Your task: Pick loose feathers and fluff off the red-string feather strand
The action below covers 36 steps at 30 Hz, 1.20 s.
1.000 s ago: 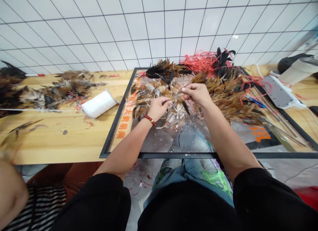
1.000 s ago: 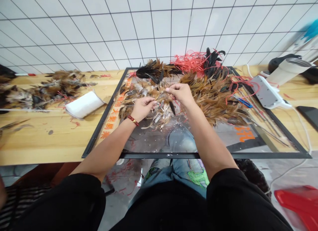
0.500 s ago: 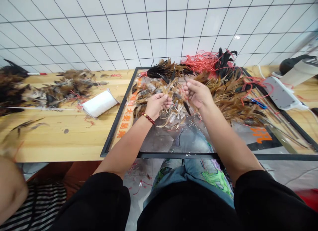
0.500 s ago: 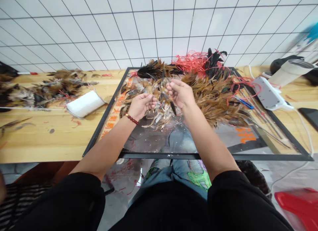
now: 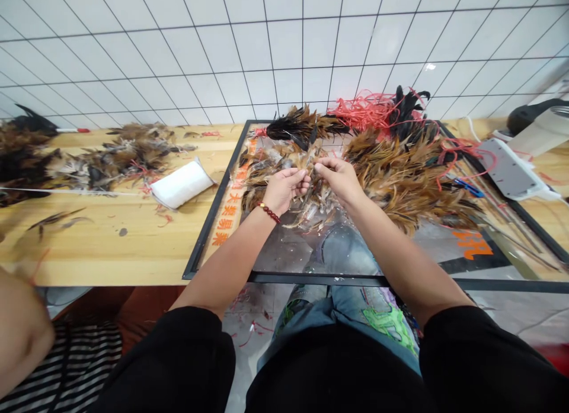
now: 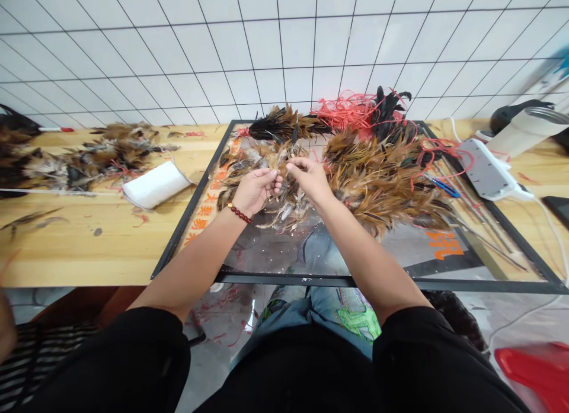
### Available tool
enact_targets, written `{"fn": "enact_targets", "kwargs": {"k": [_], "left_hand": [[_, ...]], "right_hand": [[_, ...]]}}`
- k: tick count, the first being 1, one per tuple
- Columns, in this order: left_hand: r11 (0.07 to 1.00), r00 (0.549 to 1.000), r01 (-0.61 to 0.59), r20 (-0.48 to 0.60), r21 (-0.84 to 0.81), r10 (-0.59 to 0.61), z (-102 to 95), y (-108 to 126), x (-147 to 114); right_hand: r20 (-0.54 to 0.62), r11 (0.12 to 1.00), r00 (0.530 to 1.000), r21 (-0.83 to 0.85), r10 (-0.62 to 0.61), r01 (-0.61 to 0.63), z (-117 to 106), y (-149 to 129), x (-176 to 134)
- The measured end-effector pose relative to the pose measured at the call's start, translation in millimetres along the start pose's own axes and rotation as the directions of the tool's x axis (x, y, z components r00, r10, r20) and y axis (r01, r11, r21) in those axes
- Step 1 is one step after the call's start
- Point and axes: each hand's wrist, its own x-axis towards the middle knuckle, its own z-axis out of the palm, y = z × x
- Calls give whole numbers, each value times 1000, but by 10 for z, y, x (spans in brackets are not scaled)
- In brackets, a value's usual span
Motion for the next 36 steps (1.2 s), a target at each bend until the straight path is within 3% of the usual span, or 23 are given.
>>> {"fn": "enact_targets", "kwargs": {"k": [4,14,21,26,30,36], "left_hand": [[998,994,47,94,52,-51,21,-4,-33],[990,986,126,106,70,-133,48,34,-75],[982,974,156,148,108,-171,33,32,-67],[993,992,120,32,-1,-120,10,26,-20],[990,991,132,33,-51,-131,-7,17,-7],[987,984,158,90,-35,-154,8,31,-31]], "right_hand": [[109,996,994,92,-12,2,57,-38,-56],[107,987,992,137,66,-80,40,-39,-75],[-15,991,1000,134,23,-21,6,-8,1],[-76,978,997,206,33,-17,-18,-20,18],[27,988,998,136,63,-66,46,-23,-50],[40,999,999,47,-26,24,93,-3,-87]]}}
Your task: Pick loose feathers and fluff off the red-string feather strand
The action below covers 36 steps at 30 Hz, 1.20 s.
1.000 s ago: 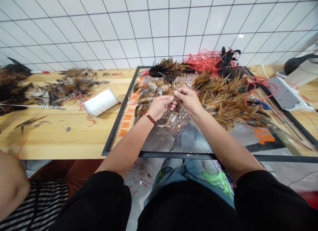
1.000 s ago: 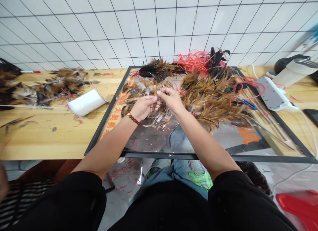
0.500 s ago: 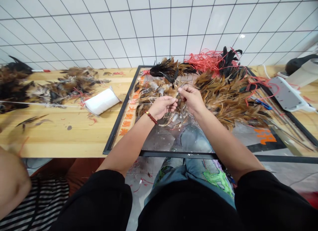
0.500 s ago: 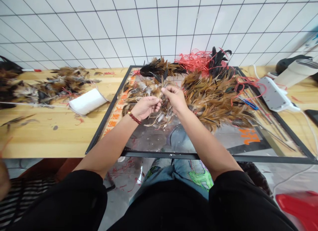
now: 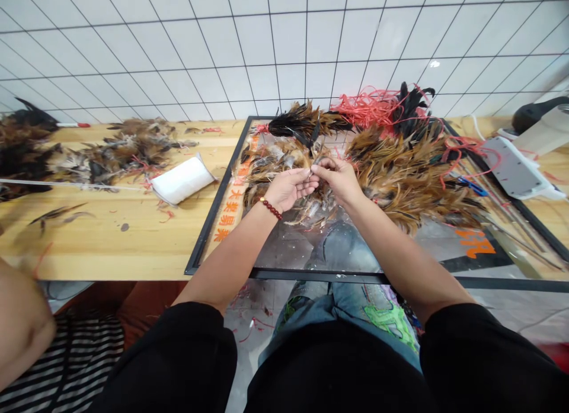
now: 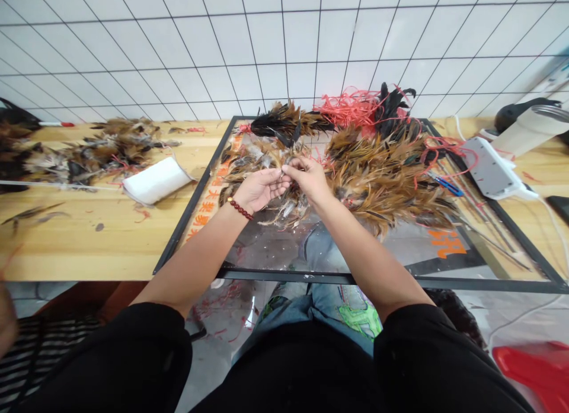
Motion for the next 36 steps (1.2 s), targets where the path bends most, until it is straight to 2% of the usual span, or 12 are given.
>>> {"fn": "enact_targets", "kwargs": {"k": [5,11,13,16,19,22,24,26,28,32,34,36], "left_hand": [[996,997,38,63,82,-43,9,8,-19],[983,981,85,159,164,-111,-18,-3,-25],[977,978,89,171,192,-123,-24,4,-26],[993,992,-6,125,121,-10,-26,35,-24],[992,991,-129,-32,-7,128,-41,73,0],[981,970,-181,-179,-69,166,-69,88,42],[976,956,-201,-233,-86,177,-82,87,63],[972,948,-219,-253,-89,191,-86,86,71],[969,943,-235,-261,-80,208,-85,87,68],[966,938,-254,-254,-43,235,-91,83,65],[967,942,-255,-234,-26,242,-103,77,73],[967,946,-254,-212,-13,246,-113,73,80]], "right_hand": [[140,999,989,-9,42,-41,-102,-60,24],[371,972,903,3,218,-236,-176,-152,12],[334,979,925,24,181,-201,-170,-164,19],[146,995,988,67,60,-70,-185,-160,59],[68,985,995,-155,-70,80,-265,-143,105],[308,809,943,-517,-129,280,-343,-135,107],[482,640,867,-629,-124,441,-349,-143,77],[583,490,806,-674,-106,552,-320,-157,36],[613,366,788,-720,-64,590,-279,-165,-1],[600,178,800,-790,30,586,-234,-113,-48],[587,156,807,-804,60,573,-226,-69,-61],[565,195,825,-812,24,550,-219,-42,-62]]}}
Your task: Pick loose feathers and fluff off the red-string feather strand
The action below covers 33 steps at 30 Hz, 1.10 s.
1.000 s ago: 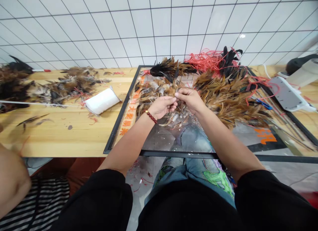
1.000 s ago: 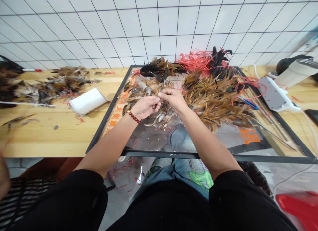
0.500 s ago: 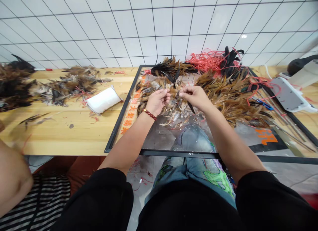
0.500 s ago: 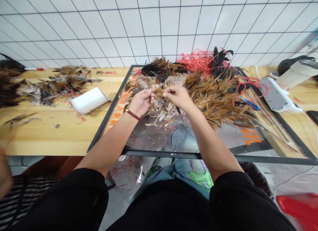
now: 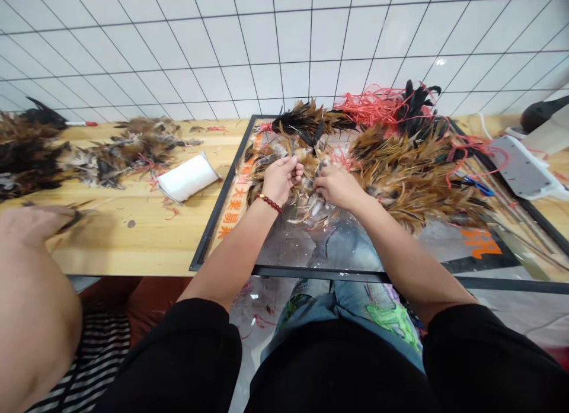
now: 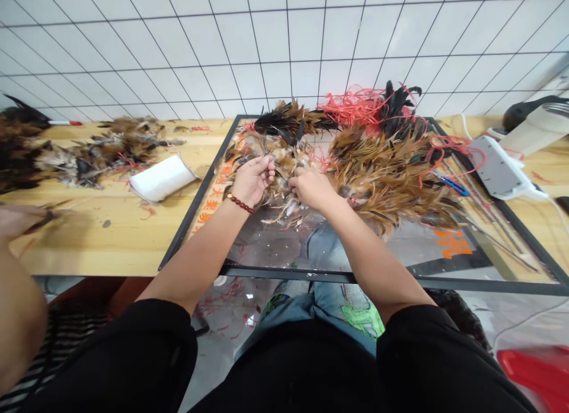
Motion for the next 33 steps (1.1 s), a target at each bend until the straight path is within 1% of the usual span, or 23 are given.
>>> {"fn": "enact_targets", "kwargs": {"k": [2,3,4,5,6,7,8,9,10,11,12,13,14,17,19,21,24,26,28,30,31,32,33], "left_hand": [[1000,1000,0,10,6,0,1,1,0],[1000,1000,3,10,7,-3,7,5,-4],[1000,1000,6,7,8,-6,15,9,-12],[1000,1000,13,2,11,-13,25,14,-23],[1000,1000,23,-1,15,-23,36,19,-36],[999,999,36,-1,20,-36,48,23,-50],[998,999,52,3,28,-52,58,25,-65],[997,997,74,12,38,-75,67,25,-78],[994,994,101,26,49,-103,73,24,-89],[989,990,133,44,64,-136,77,21,-97],[983,983,166,64,79,-171,77,16,-100],[977,976,195,83,90,-203,75,11,-100],[971,968,220,100,98,-230,71,6,-95],[957,950,269,131,107,-282,56,-3,-75],[949,943,288,136,127,-304,50,-2,-70],[946,945,277,131,170,-300,52,1,-78],[940,968,193,105,280,-230,70,4,-100],[919,981,136,80,371,-178,87,5,-111],[911,989,99,60,400,-134,100,12,-116],[938,995,72,42,339,-91,103,27,-115],[955,997,61,28,289,-72,101,36,-113],[969,998,53,12,243,-58,97,46,-110],[977,999,51,-9,208,-50,92,55,-105]], "right_hand": [[-137,991,989,127,58,-40,-2,4,22],[-221,971,968,232,118,-65,-12,7,39],[-291,926,935,367,202,-86,-27,12,61],[-325,848,896,521,302,-97,-43,15,84],[-315,734,860,672,401,-96,-59,16,108],[-268,593,834,801,483,-86,-73,13,129],[-197,440,819,895,539,-74,-84,5,147],[-125,301,812,952,570,-65,-90,-8,161],[-67,194,810,979,582,-58,-93,-23,171],[-34,126,809,991,587,-50,-92,-41,176],[-22,92,808,995,589,-40,-87,-58,178],[-26,86,808,996,588,-31,-79,-73,179],[-38,100,812,995,583,-26,-68,-86,179],[-74,168,825,986,560,-25,-28,-110,179],[-84,191,834,981,545,-26,0,-122,181],[-93,206,845,978,527,-21,28,-135,185],[-117,261,857,965,502,-21,59,-136,194],[-157,335,854,942,497,-22,64,-101,199],[-219,423,829,906,515,-24,51,-27,197],[-290,526,790,849,540,-48,29,72,181],[-319,592,786,803,530,-73,20,120,167],[-332,667,804,738,493,-104,15,161,149],[-328,747,841,653,430,-127,15,190,130]]}}
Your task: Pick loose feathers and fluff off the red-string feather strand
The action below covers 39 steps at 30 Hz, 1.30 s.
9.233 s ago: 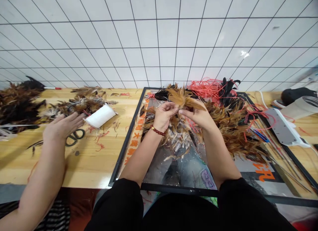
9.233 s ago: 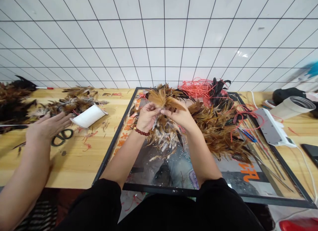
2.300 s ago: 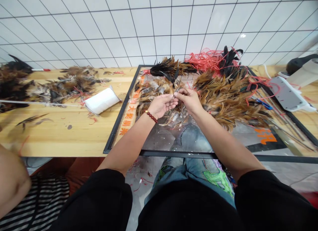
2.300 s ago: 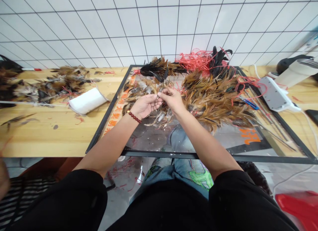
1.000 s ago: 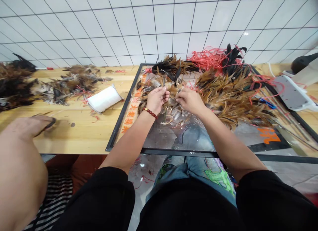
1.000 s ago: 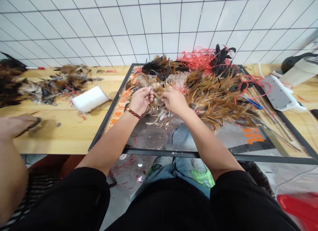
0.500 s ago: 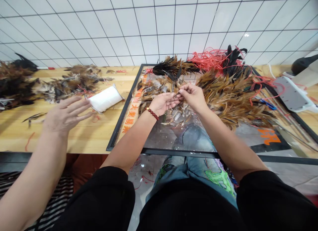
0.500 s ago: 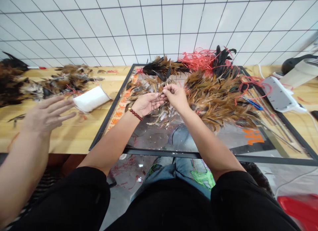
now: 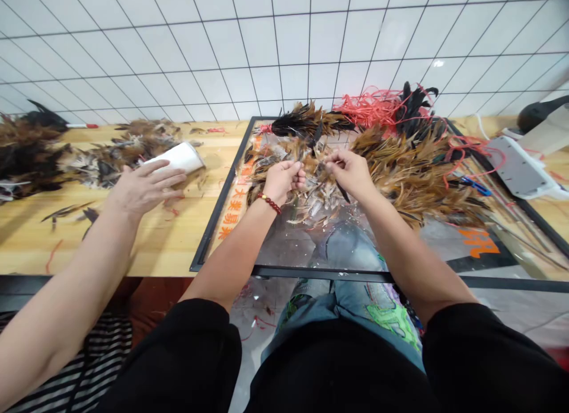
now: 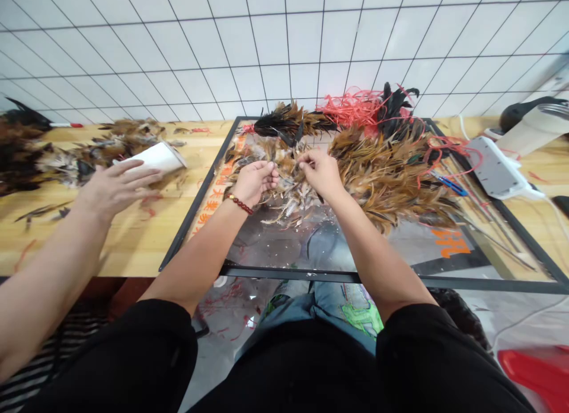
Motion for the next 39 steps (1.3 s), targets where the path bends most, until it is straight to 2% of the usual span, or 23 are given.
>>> {"fn": "enact_targets", "kwargs": {"k": [3,5,7,9,12,14,16,17,18,19,20,21,22,23,25,27,29,31,32,33,35,39], "left_hand": [[998,998,-1,-64,-67,-3,-18,12,20],[995,996,-6,-86,-97,-2,-25,11,36],[993,996,-16,-93,-116,5,-31,6,51],[992,995,-27,-101,-126,14,-38,0,66],[988,992,-53,-117,-148,35,-54,-9,89],[983,990,-69,-132,-168,47,-63,-15,104],[978,986,-81,-162,-195,49,-70,-17,116],[975,983,-84,-179,-208,47,-71,-17,121],[972,980,-85,-192,-219,42,-73,-16,126],[970,979,-85,-201,-228,39,-74,-15,131],[968,978,-84,-204,-235,36,-75,-14,136],[968,979,-82,-202,-238,33,-76,-14,141],[968,980,-81,-198,-239,33,-78,-14,145],[968,980,-81,-194,-237,35,-78,-15,146],[971,983,-79,-179,-225,38,-78,-18,141],[978,990,-56,-140,-201,28,-74,-22,121],[986,997,-5,-81,-169,-8,-64,-25,93],[990,998,56,-24,-131,-59,-51,-30,66],[990,996,83,-4,-112,-84,-44,-33,56],[990,994,106,10,-95,-105,-37,-36,49],[989,991,134,25,-65,-132,-27,-43,43],[988,987,151,62,7,-151,-17,-55,34]], "right_hand": [[244,938,959,-274,-147,213,-7,18,-62],[375,869,905,-359,-199,340,29,-15,-118],[436,827,874,-396,-213,399,66,-57,-152],[371,842,905,-403,-208,358,79,-78,-148],[142,922,983,-352,-119,163,48,-48,-91],[45,944,997,-322,-60,71,9,-19,-54],[68,942,993,-315,-96,113,-35,-21,-40],[160,938,978,-297,-137,180,-56,-38,-42],[301,933,938,-254,-173,254,-74,-63,-49],[462,930,865,-193,-197,314,-89,-93,-60],[603,928,771,-132,-204,349,-99,-123,-71],[699,926,687,-98,-197,365,-103,-150,-83],[752,921,633,-97,-181,378,-103,-169,-93],[773,912,614,-121,-162,393,-100,-181,-100],[775,894,614,-160,-149,419,-93,-187,-103],[746,901,641,-135,-182,413,-92,-188,-95],[640,916,734,-116,-228,385,-100,-199,-89],[466,916,846,-162,-258,368,-105,-220,-91],[386,906,880,-202,-276,373,-103,-230,-96],[327,890,897,-244,-298,385,-98,-237,-102],[278,852,899,-316,-338,418,-81,-239,-114],[291,778,891,-441,-348,447,-46,-216,-126]]}}
